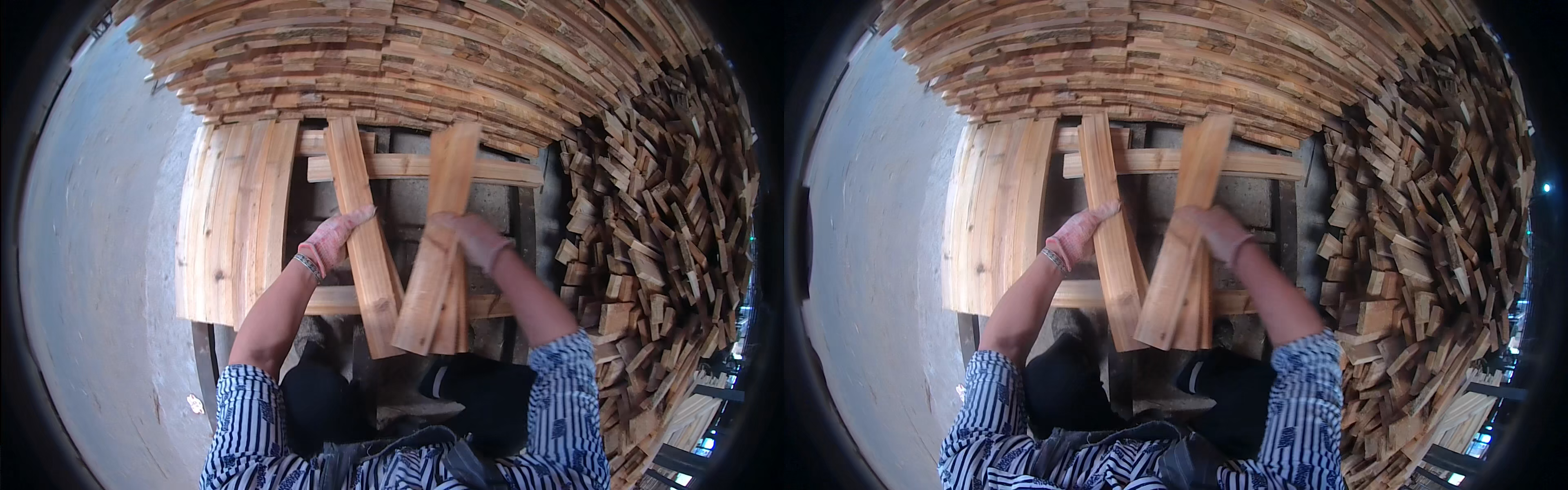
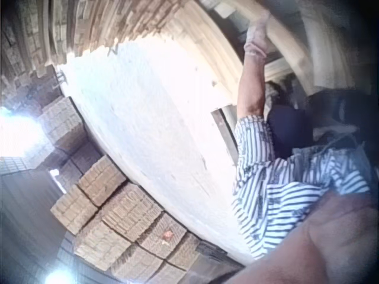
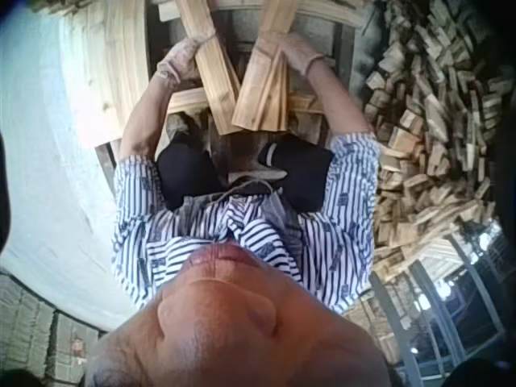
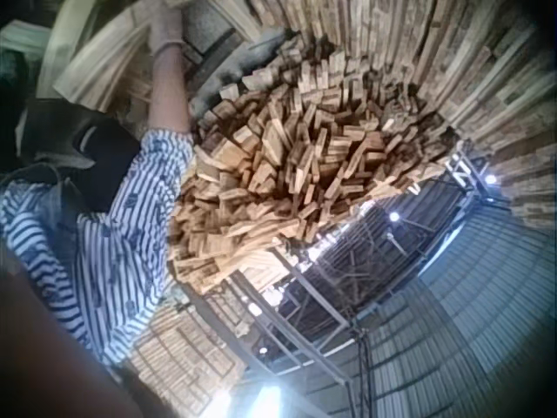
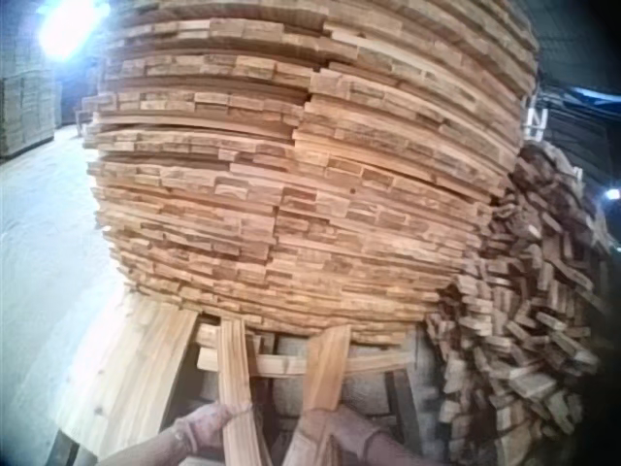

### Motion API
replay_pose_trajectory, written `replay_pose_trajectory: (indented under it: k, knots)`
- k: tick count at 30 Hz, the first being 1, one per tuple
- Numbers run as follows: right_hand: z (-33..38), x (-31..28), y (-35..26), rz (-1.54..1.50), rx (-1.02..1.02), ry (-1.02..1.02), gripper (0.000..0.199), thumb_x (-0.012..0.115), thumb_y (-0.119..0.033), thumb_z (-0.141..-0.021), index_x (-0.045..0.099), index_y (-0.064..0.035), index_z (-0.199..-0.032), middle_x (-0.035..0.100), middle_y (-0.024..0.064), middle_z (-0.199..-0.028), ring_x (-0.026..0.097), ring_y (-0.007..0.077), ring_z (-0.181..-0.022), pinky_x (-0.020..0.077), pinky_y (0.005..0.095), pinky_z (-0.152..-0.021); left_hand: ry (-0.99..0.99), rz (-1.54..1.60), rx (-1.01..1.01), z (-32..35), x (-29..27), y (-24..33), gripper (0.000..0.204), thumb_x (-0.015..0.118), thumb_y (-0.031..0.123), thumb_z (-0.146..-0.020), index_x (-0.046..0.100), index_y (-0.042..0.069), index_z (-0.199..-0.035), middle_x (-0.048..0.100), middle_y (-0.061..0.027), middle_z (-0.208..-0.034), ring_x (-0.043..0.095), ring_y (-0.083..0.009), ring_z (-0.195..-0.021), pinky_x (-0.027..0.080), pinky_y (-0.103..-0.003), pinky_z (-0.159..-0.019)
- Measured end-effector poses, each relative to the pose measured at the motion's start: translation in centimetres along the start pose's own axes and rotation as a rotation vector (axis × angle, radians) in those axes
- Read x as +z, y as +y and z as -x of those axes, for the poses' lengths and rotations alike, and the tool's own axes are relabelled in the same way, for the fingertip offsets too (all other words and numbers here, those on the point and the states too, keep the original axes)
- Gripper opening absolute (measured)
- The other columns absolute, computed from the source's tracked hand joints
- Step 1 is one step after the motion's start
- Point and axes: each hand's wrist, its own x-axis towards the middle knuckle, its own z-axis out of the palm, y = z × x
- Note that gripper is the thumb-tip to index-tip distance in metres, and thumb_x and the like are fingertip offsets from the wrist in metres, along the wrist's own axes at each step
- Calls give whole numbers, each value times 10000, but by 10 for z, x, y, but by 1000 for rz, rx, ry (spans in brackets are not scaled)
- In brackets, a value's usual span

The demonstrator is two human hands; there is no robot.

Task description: The person picks up wooden planks from a large pile and stacks them onto a metal rack. They handle the planks one by one or in small groups, arranging them neatly on the rack.

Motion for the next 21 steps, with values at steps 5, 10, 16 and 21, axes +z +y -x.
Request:
replay_pose_trajectory:
  k: [5, 10, 16, 21]
  knots:
    - [-41, 50, 8, 142, 97, 423, 619, 800, -312, -798, 557, 65, -1226, 677, 161, -1137, 669, 252, -1020, 537, 358, -879, -12, 66, -12, -25, -22, -4, 438, 802, 377, -874, 625, 116, -1177, 690, -54, -1048, 683, -215, -952, 583, -423, -855]
    - [-61, 11, 35, -153, -31, 228, 671, 815, -261, -777, 486, 70, -1259, 642, 171, -1139, 665, 245, -984, 569, 359, -810, 41, -116, 105, -19, -13, 10, 374, 763, 379, -912, 650, 107, -1142, 706, -24, -985, 686, -179, -864, 584, -361, -801]
    - [-51, -29, 51, 149, 93, 249, 672, 760, -251, -813, 429, 85, -1291, 650, 174, -1088, 689, 280, -967, 603, 355, -798, 151, -288, 83, 17, -26, 29, 508, 739, 472, -906, 607, 65, -1180, 693, -44, -975, 676, -150, -797, 582, -319, -706]
    - [-74, 43, 64, 878, -14, 711, 1012, 692, -303, -825, 77, 103, -1518, 482, 320, -1339, 557, 427, -1206, 512, 443, -991, 431, -404, 411, -35, -66, -17, 973, 836, 436, -825, 317, 30, -1541, 603, -167, -1351, 637, -232, -1111, 536, -360, -926]
